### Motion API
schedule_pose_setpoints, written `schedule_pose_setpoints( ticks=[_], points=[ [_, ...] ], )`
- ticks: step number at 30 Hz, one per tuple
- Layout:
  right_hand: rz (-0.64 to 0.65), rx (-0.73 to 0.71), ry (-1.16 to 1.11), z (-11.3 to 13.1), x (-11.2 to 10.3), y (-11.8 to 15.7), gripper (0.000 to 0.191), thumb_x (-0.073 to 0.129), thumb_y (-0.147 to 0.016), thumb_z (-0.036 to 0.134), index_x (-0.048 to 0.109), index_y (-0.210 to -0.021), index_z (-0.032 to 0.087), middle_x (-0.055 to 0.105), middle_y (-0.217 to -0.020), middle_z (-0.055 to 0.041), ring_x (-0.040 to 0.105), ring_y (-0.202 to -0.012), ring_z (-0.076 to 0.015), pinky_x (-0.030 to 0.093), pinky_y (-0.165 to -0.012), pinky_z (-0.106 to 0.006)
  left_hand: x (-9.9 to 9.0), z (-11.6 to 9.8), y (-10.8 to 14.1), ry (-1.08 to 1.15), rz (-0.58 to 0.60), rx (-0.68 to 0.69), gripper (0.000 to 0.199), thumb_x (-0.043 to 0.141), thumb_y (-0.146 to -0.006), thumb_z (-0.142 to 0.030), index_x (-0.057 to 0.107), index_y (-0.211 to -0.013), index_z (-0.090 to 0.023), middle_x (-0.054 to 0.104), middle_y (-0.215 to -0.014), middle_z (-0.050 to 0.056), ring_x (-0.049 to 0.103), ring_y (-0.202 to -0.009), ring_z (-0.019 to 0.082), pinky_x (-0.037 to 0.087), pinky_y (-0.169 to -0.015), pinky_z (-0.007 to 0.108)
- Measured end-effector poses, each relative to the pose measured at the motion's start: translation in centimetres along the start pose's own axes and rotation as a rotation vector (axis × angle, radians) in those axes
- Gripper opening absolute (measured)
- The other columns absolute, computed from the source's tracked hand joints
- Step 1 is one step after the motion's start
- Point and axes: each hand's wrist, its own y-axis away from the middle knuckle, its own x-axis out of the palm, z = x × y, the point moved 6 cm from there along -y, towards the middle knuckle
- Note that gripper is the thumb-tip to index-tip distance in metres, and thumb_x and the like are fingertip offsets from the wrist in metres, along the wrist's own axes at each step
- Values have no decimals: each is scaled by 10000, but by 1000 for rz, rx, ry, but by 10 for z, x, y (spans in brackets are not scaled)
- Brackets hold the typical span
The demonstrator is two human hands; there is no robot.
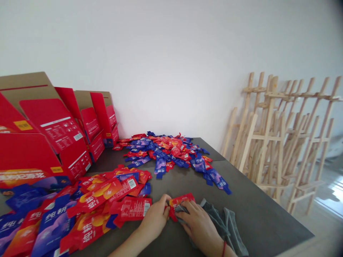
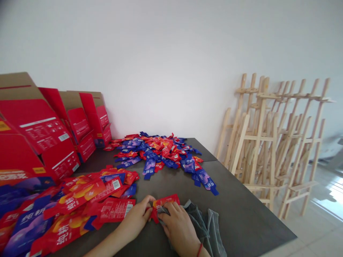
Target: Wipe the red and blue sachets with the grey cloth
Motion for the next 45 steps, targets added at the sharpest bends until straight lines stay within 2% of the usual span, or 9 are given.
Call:
schedule_pose_setpoints(
  ticks=[6, 16, 18, 21, 25, 28, 35, 42, 45],
  points=[
    [-58, 124, 28, -18, -2, 2, 374, 504, -835, 104, 646, -1109, 317, 571, -1209, -21, 521, -1078, -208, 400, -934, -322, -1, -1, 0, 16, 11, -10, 234, 421, -859, -175, 536, -1056, -230, 665, -798, -7, 628, -809, 166, 399, -678, 222],
    [-54, 399, 208, -64, -22, 6, 290, 473, -860, 145, 694, -1020, 243, 613, -1097, -88, 560, -994, -233, 453, -805, -313, -3, 0, -1, 10, 31, -32, 343, 456, -836, -189, 580, -1153, -238, 694, -965, 16, 628, -926, 175, 432, -779, 231],
    [-52, 407, 213, -59, -28, 3, 292, 457, -871, 149, 689, -1030, 229, 603, -1119, -93, 553, -1007, -230, 450, -813, -311, -3, 0, 0, 6, 29, -45, 378, 467, -831, -188, 577, -1188, -244, 695, -1032, 16, 620, -985, 177, 432, -831, 235],
    [-74, 298, 147, -34, -30, -6, 318, 468, -867, 137, 657, -1102, 236, 579, -1176, -74, 526, -1056, -211, 419, -878, -292, -2, -3, 1, 17, 18, -23, 422, 476, -820, -176, 573, -1224, -252, 672, -1145, 10, 597, -1071, 175, 416, -905, 232],
    [-31, 112, 13, 4, -15, -17, 327, 489, -854, 126, 654, -1091, 278, 590, -1132, -28, 520, -1030, -194, 405, -881, -278, -1, -6, 1, 32, 27, 48, 453, 473, -801, -147, 585, -1222, -269, 640, -1221, -7, 564, -1143, 170, 390, -970, 234],
    [-8, 102, -14, 10, -5, -23, 318, 514, -837, 132, 664, -1072, 286, 593, -1096, -29, 522, -1004, -201, 409, -856, -283, 0, -5, 0, 31, 31, 66, 474, 468, -789, -132, 581, -1233, -253, 629, -1240, 3, 556, -1159, 169, 387, -985, 243],
    [-14, 265, 58, -19, -8, -25, 272, 487, -875, 166, 689, -1019, 277, 603, -1051, -52, 535, -1000, -200, 411, -841, -272, 2, 1, -1, 10, 32, 14, 435, 479, -814, -194, 590, -1230, -257, 638, -1226, 18, 573, -1131, 188, 399, -970, 264],
    [14, 439, 229, -64, -23, -5, 276, 441, -889, 152, 703, -942, 221, 615, -994, -86, 554, -974, -230, 427, -810, -308, -1, -1, -1, -3, 47, -30, 404, 461, -834, -206, 574, -1220, -245, 677, -1126, 28, 604, -1057, 184, 422, -898, 256],
    [-32, 470, 242, -64, -36, 4, 277, 437, -883, 134, 694, -960, 201, 605, -1018, -102, 548, -979, -243, 435, -787, -321, 1, 1, -2, -1, 36, -32, 407, 451, -838, -199, 549, -1231, -235, 683, -1088, 27, 615, -1020, 176, 432, -860, 243]
  ],
)
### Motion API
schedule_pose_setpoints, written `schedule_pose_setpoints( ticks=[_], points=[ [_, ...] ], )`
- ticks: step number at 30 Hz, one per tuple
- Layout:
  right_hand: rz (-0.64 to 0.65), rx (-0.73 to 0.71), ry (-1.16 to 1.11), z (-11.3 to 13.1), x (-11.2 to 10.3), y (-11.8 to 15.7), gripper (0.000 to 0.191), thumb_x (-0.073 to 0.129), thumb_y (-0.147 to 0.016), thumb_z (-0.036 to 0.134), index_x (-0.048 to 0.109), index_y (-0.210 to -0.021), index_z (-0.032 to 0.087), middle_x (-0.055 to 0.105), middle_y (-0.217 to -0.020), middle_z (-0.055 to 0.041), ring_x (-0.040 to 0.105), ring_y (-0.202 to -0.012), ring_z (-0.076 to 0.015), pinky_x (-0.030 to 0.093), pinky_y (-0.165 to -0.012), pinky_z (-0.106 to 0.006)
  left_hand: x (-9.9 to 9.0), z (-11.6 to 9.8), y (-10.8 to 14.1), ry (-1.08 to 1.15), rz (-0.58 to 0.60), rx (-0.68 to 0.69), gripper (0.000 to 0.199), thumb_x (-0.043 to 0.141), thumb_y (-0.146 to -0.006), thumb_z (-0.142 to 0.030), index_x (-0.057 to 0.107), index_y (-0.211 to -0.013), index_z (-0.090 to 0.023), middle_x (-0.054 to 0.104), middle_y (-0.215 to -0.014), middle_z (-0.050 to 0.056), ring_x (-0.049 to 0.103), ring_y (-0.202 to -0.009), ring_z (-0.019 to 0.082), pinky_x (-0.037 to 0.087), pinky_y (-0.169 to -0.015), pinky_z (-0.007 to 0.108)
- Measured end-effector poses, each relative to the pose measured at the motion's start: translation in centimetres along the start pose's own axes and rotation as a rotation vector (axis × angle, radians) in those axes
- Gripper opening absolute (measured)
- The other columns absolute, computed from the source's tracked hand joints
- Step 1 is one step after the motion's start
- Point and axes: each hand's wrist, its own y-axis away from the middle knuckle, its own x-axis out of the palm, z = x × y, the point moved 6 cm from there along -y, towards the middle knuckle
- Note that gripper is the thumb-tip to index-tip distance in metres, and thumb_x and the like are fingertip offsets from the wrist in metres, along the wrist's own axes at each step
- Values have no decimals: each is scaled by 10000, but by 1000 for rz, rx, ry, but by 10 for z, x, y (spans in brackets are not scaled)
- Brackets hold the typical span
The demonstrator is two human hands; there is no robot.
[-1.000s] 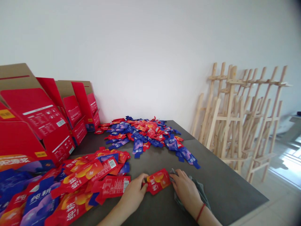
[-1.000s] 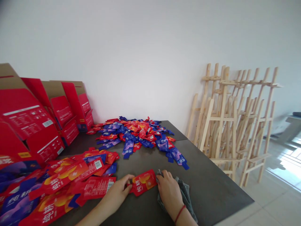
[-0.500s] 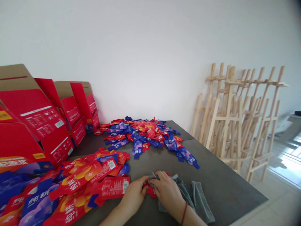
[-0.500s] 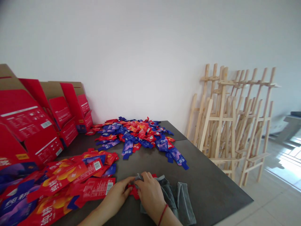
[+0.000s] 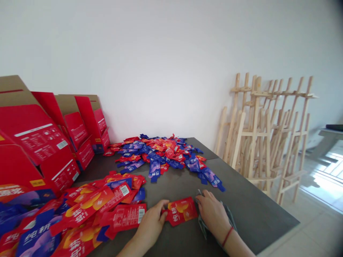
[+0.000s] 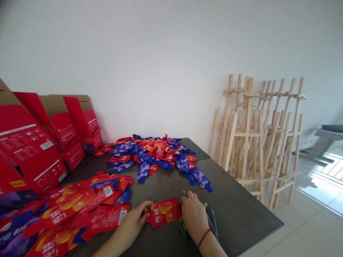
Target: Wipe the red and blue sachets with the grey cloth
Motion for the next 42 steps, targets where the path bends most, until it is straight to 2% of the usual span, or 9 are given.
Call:
schedule_pose_setpoints(
  ticks=[4, 10, 16, 25, 27, 30, 35, 38, 42],
  points=[
    [-51, -171, -137, 37, -7, 17, 268, 485, -866, 138, 667, -1020, 258, 584, -1100, -55, 531, -1007, -205, 418, -830, -292, 4, 5, -3, 50, -45, 61, 374, 411, -865, -218, 558, -1208, -236, 681, -1100, 24, 614, -1027, 167, 430, -867, 233],
    [18, -413, -233, 93, 17, 33, 245, 527, -830, 135, 641, -1006, 262, 573, -1145, -16, 520, -1025, -196, 415, -835, -286, 4, 9, -4, 80, -63, 105, 370, 351, -887, -231, 570, -1184, -240, 677, -1123, 30, 613, -1038, 161, 433, -885, 245],
    [71, -331, -243, 80, 20, 30, 194, 536, -806, 136, 628, -929, 254, 571, -1087, -14, 539, -976, -182, 412, -817, -271, 1, 6, -2, 29, -48, 82, 365, 361, -887, -238, 570, -1185, -253, 679, -1115, 16, 610, -1040, 164, 432, -877, 244],
    [-3, -2, -78, 6, 0, 14, 228, 466, -831, 115, 620, -959, 223, 569, -1039, -66, 539, -974, -214, 417, -791, -290, 0, 5, -2, 52, -45, 44, 396, 355, -885, -198, 570, -1213, -251, 667, -1155, 16, 596, -1082, 168, 431, -898, 251],
    [-40, -14, -121, 11, -8, 14, 231, 454, -853, 132, 619, -981, 229, 564, -1064, -67, 535, -988, -212, 417, -805, -293, 1, 6, -3, 96, -50, 60, 404, 345, -885, -190, 576, -1212, -244, 668, -1156, 15, 597, -1084, 164, 435, -905, 250],
    [-58, -186, -234, 48, -10, 18, 253, 464, -855, 129, 619, -1006, 260, 559, -1118, -37, 528, -1014, -193, 403, -856, -286, 2, 5, -4, 182, -49, 126, 412, 351, -866, -165, 596, -1190, -229, 661, -1177, 11, 588, -1101, 153, 424, -944, 242],
    [-13, -361, -199, 103, 11, 22, 262, 483, -827, 91, 608, -1012, 229, 583, -1067, -26, 531, -974, -205, 420, -828, -303, 2, 5, -5, 176, -57, 173, 425, 365, -843, -151, 605, -1189, -216, 652, -1198, 27, 578, -1126, 155, 409, -983, 251],
    [-38, -293, -217, 96, 17, 15, 279, 500, -820, 94, 603, -1037, 235, 578, -1070, -27, 534, -964, -196, 421, -813, -288, 1, 5, -6, 112, -52, 137, 438, 372, -839, -136, 593, -1210, -209, 641, -1221, 31, 569, -1146, 152, 401, -996, 249],
    [-60, -156, -245, 57, 16, 4, 228, 503, -842, 130, 617, -1004, 244, 579, -1046, -30, 537, -979, -183, 407, -819, -265, 0, 5, -6, 42, -42, 104, 442, 378, -833, -121, 591, -1217, -170, 614, -1262, 58, 547, -1181, 166, 384, -1022, 262]
  ],
)
